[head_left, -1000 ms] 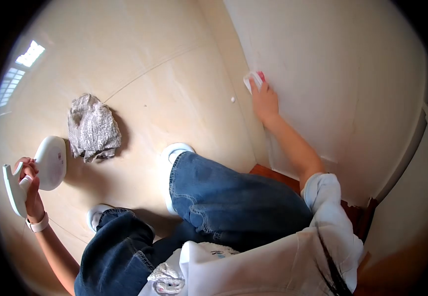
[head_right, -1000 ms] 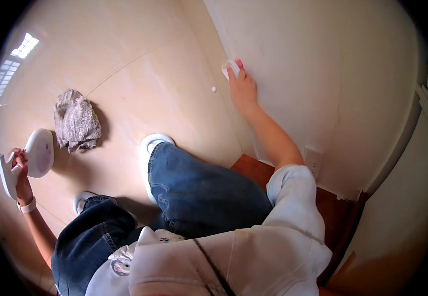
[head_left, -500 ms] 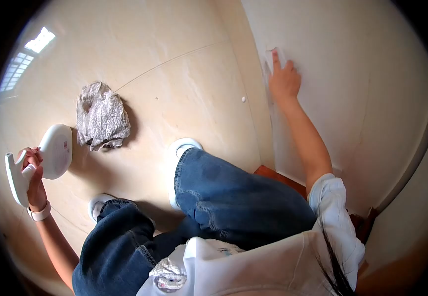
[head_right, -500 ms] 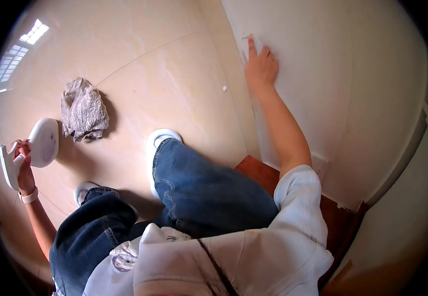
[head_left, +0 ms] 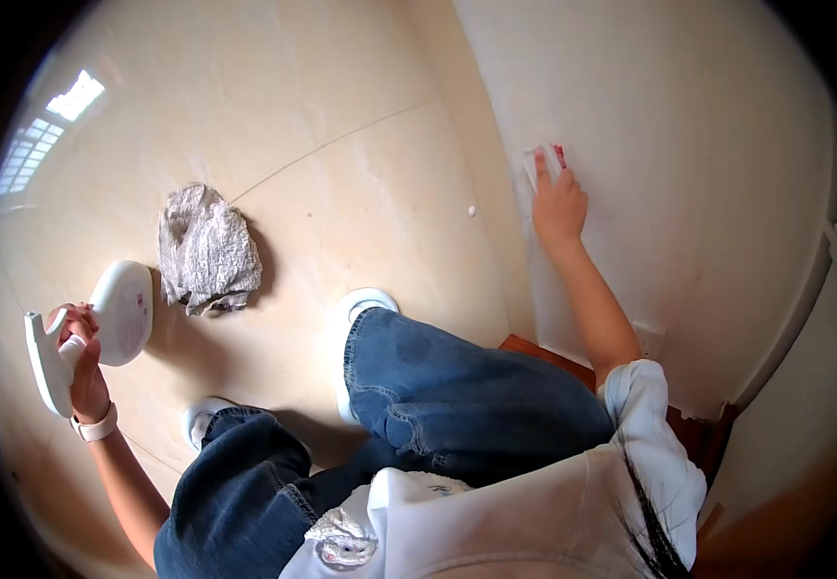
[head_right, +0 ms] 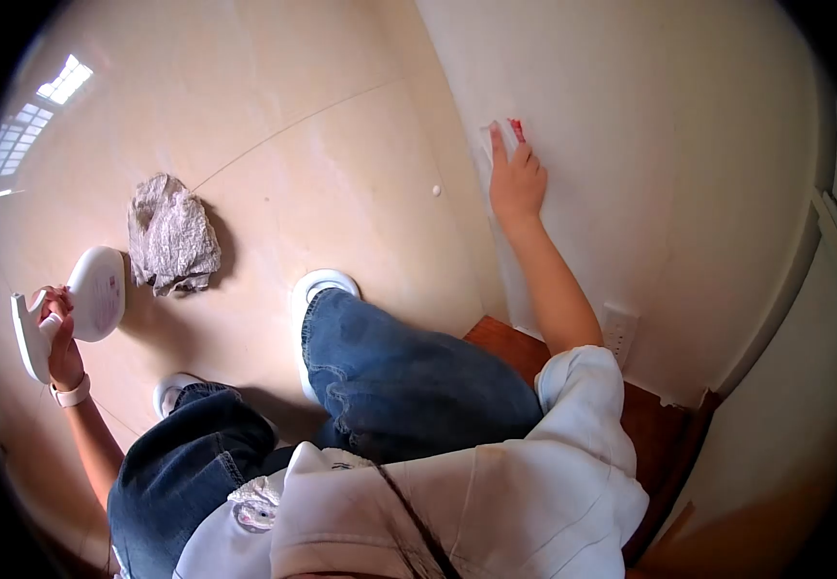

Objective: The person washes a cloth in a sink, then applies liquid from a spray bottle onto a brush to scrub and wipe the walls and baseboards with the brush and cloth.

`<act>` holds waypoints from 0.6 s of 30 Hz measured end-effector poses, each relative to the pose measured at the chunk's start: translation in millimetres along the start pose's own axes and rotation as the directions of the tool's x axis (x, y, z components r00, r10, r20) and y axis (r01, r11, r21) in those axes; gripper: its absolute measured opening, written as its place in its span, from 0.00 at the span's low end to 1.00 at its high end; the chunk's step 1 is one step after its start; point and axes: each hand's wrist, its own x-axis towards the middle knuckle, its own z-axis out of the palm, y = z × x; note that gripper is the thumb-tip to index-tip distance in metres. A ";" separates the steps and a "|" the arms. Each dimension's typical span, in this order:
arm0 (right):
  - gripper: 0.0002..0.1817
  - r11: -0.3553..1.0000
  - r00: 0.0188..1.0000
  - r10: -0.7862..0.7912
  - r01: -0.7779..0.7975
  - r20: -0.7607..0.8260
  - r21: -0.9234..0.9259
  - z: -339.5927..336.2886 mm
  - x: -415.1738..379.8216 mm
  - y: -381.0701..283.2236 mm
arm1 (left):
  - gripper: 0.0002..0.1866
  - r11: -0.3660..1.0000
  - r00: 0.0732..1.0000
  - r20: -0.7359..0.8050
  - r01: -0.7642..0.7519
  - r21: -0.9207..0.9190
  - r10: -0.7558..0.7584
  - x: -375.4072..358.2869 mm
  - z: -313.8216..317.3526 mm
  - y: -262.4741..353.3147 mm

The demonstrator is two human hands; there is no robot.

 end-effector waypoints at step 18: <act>0.28 0.993 0.988 -0.052 0.067 -0.142 0.100 36.3 -37.0 -6.0 | 0.21 0.999 0.999 0.043 -0.032 0.006 0.032 1.1 2.6 0.6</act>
